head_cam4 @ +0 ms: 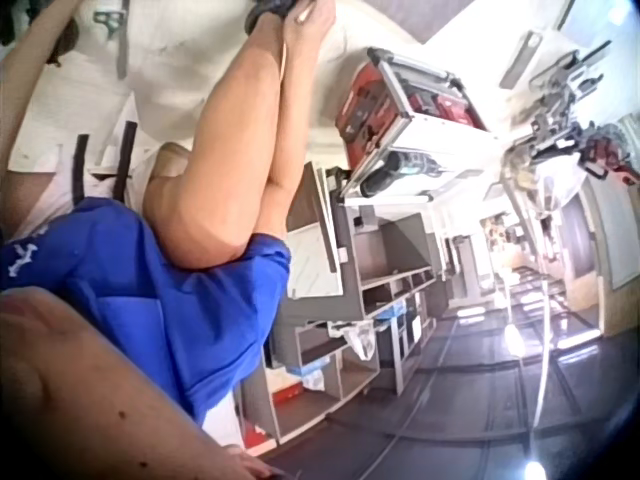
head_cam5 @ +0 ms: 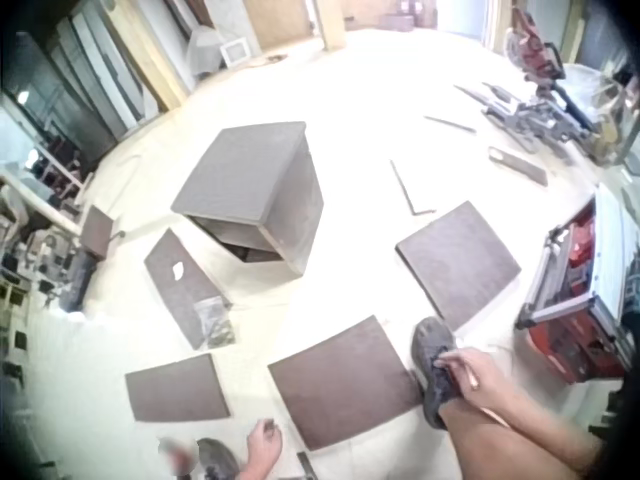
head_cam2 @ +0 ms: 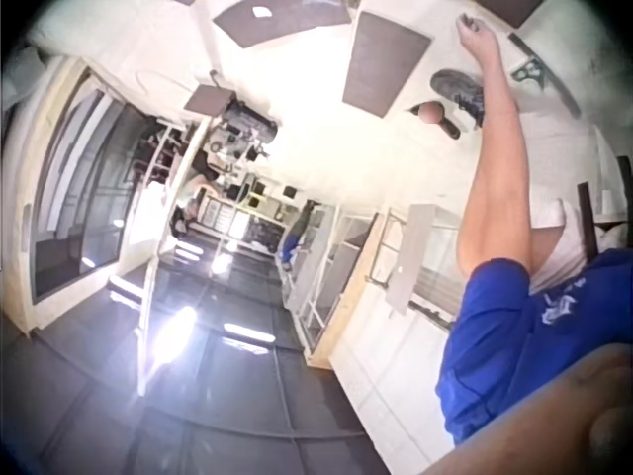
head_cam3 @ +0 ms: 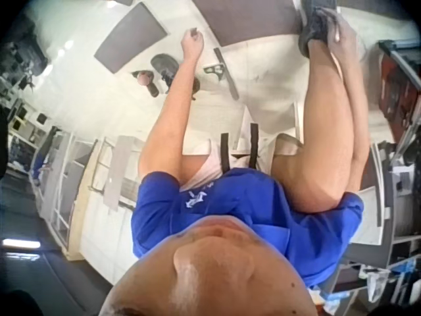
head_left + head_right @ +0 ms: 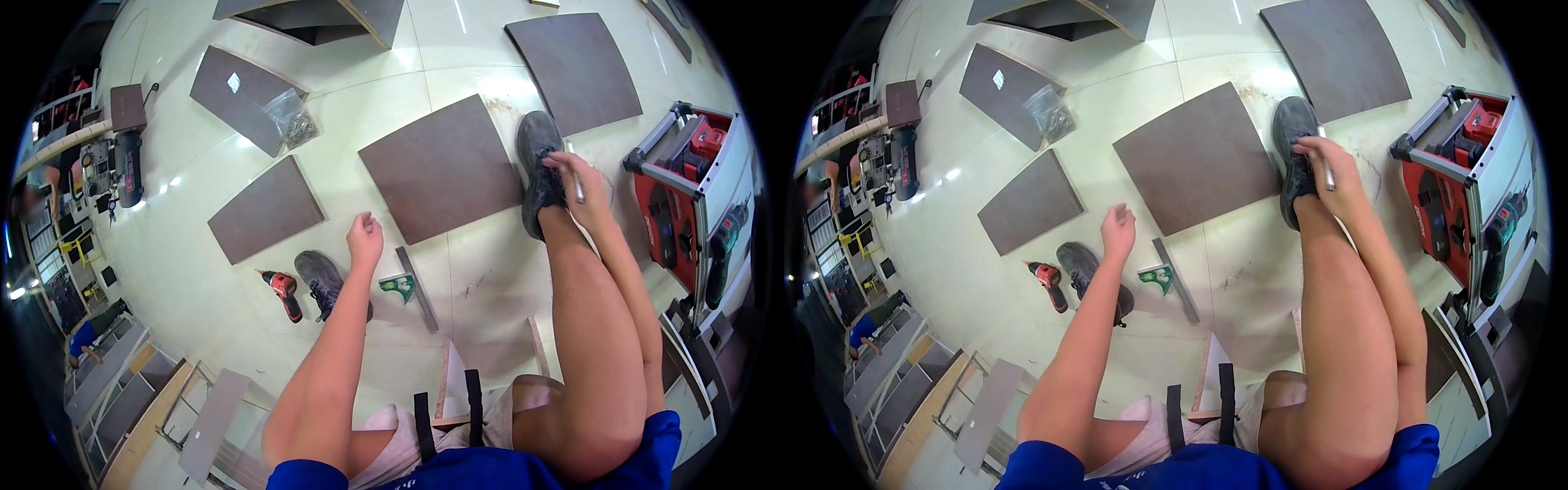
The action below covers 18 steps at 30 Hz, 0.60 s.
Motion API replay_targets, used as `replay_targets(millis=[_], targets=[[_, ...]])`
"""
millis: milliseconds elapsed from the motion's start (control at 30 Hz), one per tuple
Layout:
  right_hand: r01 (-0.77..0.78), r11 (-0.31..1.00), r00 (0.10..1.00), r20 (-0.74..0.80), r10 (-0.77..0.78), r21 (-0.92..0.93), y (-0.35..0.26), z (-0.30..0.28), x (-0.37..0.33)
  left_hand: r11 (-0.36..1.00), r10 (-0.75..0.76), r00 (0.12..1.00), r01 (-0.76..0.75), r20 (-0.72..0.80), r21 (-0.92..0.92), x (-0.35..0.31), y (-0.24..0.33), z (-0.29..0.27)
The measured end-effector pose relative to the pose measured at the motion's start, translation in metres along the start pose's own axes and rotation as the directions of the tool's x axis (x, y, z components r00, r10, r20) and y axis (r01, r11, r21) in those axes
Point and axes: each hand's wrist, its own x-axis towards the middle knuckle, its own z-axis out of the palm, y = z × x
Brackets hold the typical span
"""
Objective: The person sits on the floor and uses a combination square and a white marker to measure and mark lines on several flat board pieces. They repeatedly position the square, draw straight lines, and adjust the tool across different boards.
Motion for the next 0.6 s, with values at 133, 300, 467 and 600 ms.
replay_targets(millis=[133,300,467,600], targets=[[-0.050,0.998,0.965,0.257,0.055,-0.024,0.021,0.056,0.038,0.981,-0.129,0.991,0.131,0.021,-0.144,0.021,0.020,0.034],[-0.059,0.931,0.908,0.369,0.200,-0.359,0.047,0.101,0.029,0.951,-0.230,0.970,0.206,-0.081,-0.231,-0.004,0.024,0.062],[-0.157,0.928,0.870,0.397,0.292,-0.337,0.048,0.100,0.035,0.954,-0.195,0.980,0.183,-0.027,-0.237,-0.016,0.024,0.058],[-0.164,0.941,0.881,0.385,0.274,-0.296,0.058,0.097,0.032,0.968,-0.172,0.984,0.176,0.035,-0.179,-0.029,0.017,0.035]])
